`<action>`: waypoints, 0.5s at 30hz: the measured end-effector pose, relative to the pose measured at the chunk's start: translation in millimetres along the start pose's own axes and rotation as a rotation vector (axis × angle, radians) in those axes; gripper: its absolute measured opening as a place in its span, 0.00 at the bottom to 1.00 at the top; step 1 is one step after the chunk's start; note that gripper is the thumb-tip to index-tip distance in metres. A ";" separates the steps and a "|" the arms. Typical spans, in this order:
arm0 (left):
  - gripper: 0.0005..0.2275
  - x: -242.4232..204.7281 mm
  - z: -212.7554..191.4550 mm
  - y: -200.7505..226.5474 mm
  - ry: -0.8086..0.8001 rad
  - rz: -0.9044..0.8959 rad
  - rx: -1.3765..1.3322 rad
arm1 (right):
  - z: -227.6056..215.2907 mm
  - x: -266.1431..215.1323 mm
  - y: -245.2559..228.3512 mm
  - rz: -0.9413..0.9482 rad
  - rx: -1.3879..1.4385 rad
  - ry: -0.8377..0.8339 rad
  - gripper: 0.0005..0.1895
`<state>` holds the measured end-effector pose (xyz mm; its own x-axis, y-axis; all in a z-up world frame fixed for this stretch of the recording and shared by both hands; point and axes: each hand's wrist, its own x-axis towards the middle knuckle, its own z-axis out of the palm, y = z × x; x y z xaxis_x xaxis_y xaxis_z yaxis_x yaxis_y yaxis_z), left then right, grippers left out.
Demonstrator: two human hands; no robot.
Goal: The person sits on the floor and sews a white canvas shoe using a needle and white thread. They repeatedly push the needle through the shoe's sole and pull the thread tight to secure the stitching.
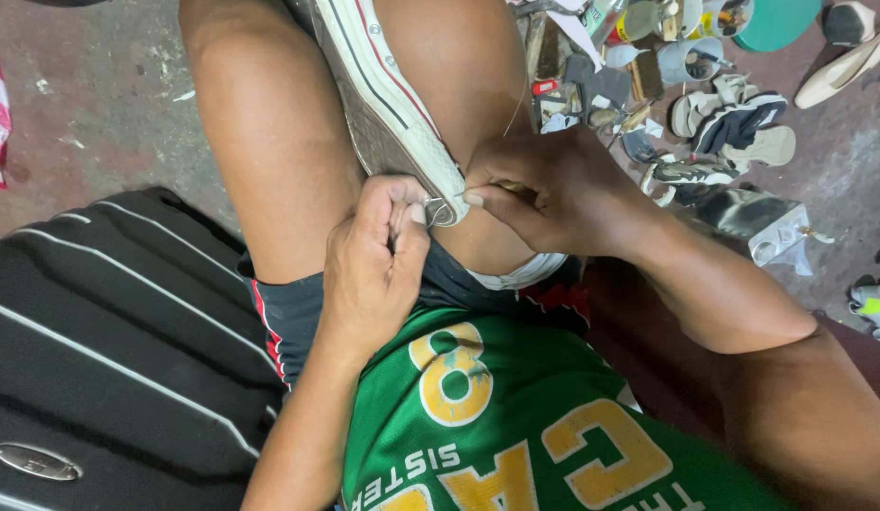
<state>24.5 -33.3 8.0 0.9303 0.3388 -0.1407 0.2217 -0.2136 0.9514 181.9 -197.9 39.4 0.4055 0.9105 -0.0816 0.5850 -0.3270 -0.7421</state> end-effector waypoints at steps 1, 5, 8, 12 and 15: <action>0.03 -0.4 0.2 -2.1 -0.014 -0.034 -0.043 | 0.7 -0.3 -1.8 -0.031 -0.037 0.011 0.05; 0.04 -2.7 3.4 -14.6 -0.076 -0.196 -0.282 | 1.3 -0.6 -11.0 -0.063 -0.196 0.007 0.05; 0.07 -1.8 7.9 -26.2 -0.101 -0.264 -0.577 | -1.7 -2.5 -17.6 -0.025 -0.324 -0.049 0.06; 0.08 -1.4 11.0 -38.0 -0.093 -0.246 -0.658 | -2.0 -1.4 -21.6 -0.016 -0.404 -0.140 0.07; 0.08 1.3 11.4 -39.1 -0.109 -0.271 -0.658 | -5.4 2.2 -19.8 -0.114 -0.369 -0.088 0.09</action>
<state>20.3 -35.0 -32.5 0.8989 0.2013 -0.3891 0.2586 0.4732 0.8421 175.0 -190.8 57.5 0.2714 0.9590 -0.0811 0.8421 -0.2774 -0.4624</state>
